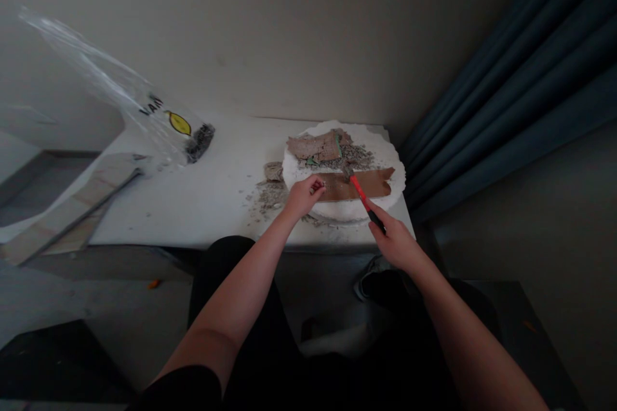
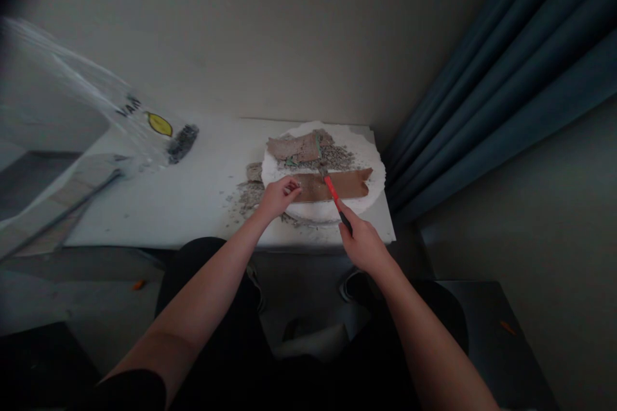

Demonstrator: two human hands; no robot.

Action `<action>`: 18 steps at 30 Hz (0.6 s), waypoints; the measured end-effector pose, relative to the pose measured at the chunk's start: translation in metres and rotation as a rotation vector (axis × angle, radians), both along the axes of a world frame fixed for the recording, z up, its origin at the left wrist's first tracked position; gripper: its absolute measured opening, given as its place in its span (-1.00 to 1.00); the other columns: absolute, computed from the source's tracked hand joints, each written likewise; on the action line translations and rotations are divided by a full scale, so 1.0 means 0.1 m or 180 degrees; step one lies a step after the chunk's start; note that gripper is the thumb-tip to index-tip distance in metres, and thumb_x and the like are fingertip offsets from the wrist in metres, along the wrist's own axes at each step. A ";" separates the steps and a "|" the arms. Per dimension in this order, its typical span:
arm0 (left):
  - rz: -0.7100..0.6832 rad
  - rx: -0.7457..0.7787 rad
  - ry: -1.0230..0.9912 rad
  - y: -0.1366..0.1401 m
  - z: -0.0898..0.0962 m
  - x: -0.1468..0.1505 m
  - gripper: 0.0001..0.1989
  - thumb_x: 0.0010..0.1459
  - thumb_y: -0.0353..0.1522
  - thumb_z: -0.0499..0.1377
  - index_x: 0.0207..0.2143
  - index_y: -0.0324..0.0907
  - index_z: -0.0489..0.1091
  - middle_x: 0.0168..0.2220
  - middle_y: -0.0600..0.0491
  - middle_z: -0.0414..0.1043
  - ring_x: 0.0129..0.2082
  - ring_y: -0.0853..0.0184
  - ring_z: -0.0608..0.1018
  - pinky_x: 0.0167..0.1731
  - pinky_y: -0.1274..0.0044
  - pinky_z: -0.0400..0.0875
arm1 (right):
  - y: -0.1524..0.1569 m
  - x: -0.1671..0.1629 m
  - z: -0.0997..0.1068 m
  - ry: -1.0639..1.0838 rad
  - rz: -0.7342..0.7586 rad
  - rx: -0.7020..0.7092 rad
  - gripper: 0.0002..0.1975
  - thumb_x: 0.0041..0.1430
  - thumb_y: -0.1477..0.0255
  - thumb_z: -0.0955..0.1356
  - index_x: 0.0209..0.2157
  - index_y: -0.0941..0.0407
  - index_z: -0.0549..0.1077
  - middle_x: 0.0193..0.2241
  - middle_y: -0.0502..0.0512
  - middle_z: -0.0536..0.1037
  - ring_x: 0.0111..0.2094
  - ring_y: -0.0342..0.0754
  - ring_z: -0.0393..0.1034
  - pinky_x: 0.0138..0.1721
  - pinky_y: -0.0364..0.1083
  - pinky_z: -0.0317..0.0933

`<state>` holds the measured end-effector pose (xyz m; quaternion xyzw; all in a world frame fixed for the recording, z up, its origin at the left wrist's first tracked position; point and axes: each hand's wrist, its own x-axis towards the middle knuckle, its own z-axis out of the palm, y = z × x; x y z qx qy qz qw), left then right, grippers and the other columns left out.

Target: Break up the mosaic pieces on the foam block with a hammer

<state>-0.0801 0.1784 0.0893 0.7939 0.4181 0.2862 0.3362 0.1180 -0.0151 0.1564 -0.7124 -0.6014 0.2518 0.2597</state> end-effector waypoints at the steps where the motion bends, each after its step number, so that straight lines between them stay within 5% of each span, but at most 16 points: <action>1: 0.0001 0.0009 -0.0013 0.00 0.00 0.00 -0.88 0.17 -0.31 0.18 -0.23 -0.12 0.39 -0.31 0.09 0.53 -0.31 0.37 0.54 -0.24 0.51 0.39 | -0.01 -0.01 0.02 0.0052 -0.0003 0.0031 -0.38 0.31 0.39 0.24 0.38 -0.03 0.14 -0.07 0.17 0.61 -0.19 0.14 0.54 -0.08 0.11 0.36; 10: 0.0079 0.0003 -0.0145 -0.02 -0.05 0.01 -0.63 0.13 -0.33 0.23 -0.03 -0.11 0.24 -0.29 0.10 0.55 -0.39 0.40 0.53 -0.29 0.52 0.39 | -0.11 -0.25 0.24 0.0751 0.0386 0.0446 -0.42 0.35 0.38 0.22 0.37 0.01 0.16 0.24 0.09 0.39 0.20 0.06 0.33 0.20 0.06 0.21; 18: 0.0138 -0.0043 -0.0191 -0.03 -0.07 0.02 -0.61 0.11 -0.34 0.25 -0.05 -0.11 0.20 -0.32 0.12 0.55 -0.43 0.42 0.52 -0.32 0.53 0.37 | -0.13 -0.28 0.29 0.0661 0.0323 0.0349 -0.40 0.35 0.39 0.21 0.39 -0.02 0.10 0.15 0.10 0.48 -0.02 0.05 0.51 0.05 0.04 0.36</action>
